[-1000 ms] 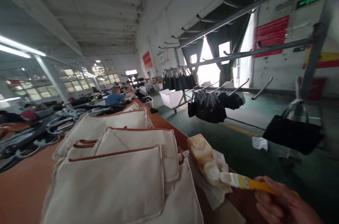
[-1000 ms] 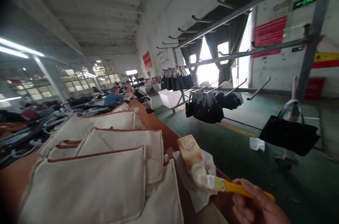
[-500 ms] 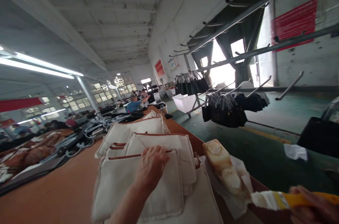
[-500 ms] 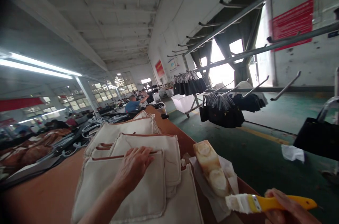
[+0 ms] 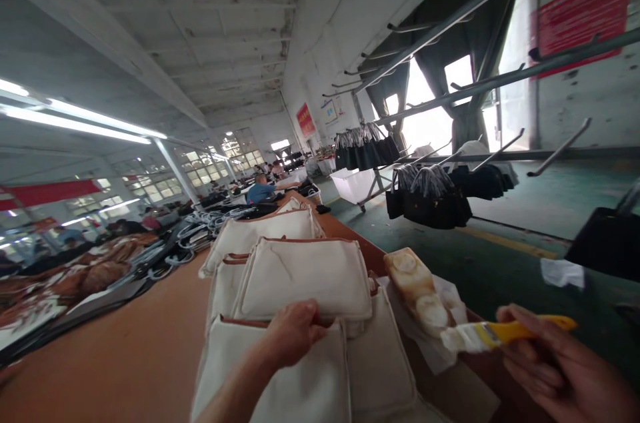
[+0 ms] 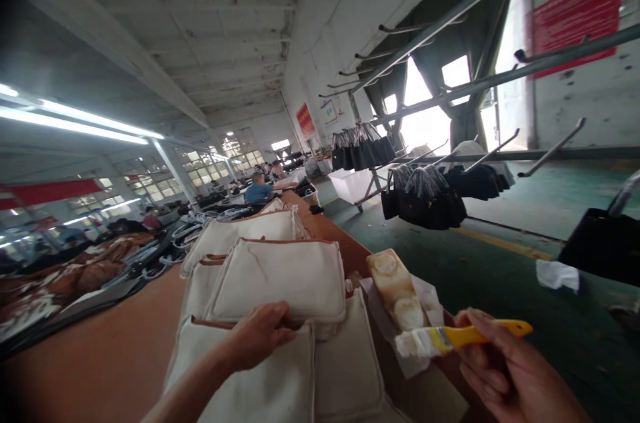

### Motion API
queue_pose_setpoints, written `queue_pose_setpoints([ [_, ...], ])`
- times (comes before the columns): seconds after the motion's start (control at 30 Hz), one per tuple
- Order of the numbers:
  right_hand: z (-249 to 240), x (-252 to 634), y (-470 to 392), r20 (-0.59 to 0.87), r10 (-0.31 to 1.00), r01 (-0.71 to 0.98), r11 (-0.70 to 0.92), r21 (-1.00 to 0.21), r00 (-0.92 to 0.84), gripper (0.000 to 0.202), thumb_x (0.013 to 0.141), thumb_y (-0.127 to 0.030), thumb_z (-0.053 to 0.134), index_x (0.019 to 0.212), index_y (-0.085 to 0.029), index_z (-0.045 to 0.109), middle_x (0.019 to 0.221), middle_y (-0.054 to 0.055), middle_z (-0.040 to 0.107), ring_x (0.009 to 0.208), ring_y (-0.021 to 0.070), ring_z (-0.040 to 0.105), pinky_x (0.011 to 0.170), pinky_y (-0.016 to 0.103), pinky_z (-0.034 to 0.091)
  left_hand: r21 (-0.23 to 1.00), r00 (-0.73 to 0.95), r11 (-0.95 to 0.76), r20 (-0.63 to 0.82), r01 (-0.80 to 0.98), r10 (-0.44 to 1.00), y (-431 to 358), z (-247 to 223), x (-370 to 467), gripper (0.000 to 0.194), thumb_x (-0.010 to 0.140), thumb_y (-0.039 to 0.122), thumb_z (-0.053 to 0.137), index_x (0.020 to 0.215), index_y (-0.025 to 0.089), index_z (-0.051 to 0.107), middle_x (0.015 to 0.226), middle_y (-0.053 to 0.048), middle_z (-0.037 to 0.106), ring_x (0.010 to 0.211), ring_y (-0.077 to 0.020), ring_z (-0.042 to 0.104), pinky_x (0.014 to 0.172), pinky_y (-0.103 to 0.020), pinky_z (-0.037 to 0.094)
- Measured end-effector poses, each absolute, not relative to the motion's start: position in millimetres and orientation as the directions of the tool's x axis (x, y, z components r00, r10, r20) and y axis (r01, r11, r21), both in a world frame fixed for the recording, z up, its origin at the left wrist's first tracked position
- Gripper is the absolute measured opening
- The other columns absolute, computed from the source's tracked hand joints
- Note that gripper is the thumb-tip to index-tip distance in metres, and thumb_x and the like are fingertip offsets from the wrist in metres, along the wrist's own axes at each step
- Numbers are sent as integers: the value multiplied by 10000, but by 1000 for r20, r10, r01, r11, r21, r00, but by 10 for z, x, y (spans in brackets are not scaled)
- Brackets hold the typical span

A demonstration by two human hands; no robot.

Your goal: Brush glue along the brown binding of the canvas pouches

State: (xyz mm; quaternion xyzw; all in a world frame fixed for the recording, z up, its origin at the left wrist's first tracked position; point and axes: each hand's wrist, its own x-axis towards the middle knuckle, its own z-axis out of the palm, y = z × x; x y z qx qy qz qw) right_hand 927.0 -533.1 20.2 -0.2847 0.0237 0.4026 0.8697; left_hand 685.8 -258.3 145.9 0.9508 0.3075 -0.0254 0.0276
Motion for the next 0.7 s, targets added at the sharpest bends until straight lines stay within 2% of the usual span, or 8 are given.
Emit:
queue_pose_setpoints([
  [0.1,402,9126,-5220,-196,728,-683,465,-563,657,312,759,-380,782,910,-127,680,558,-30,451,432,49,346,402,160,368,135,825,-815,-57,564,562,-2824,1407,6702,177,823,275,527,736,228,674,810,-1,682,779,-162,628,687,-241,398],
  [0.2,588,8916,-5115,-93,772,-591,398,-701,629,331,752,-417,793,892,-142,671,585,-6,521,453,73,395,400,166,328,318,811,-772,15,550,585,-3068,1358,6617,235,841,268,509,688,213,679,783,7,642,754,-141,597,688,-230,394],
  [0.3,751,8661,-5028,-18,785,-448,334,-829,619,361,731,-464,799,859,-167,639,577,-14,538,446,82,410,405,171,301,437,789,-719,36,540,614,-3244,1298,6589,248,852,273,503,744,212,719,783,-5,632,793,-159,590,705,-234,406],
  [0.4,858,8429,-4942,83,766,-221,284,-933,637,402,784,-554,706,804,-162,620,552,-17,523,429,85,402,410,185,280,490,779,-692,42,530,626,-3336,1224,6579,277,866,318,509,760,204,738,768,-20,608,770,-164,589,681,-233,416],
  [0.53,897,8305,-4839,209,737,-2,275,-961,643,413,820,-584,630,762,-176,606,536,-37,461,419,91,367,400,204,269,550,788,-679,60,485,612,-3402,1120,6555,306,879,386,519,769,211,745,756,-28,591,745,-160,593,643,-223,424],
  [0.7,878,8376,-4858,286,642,128,282,-951,711,352,853,-543,600,852,-194,643,578,-24,500,445,120,406,412,226,320,578,801,-705,141,411,582,-3469,1021,6534,342,884,448,513,794,225,756,765,-38,576,731,-151,598,641,-209,447],
])
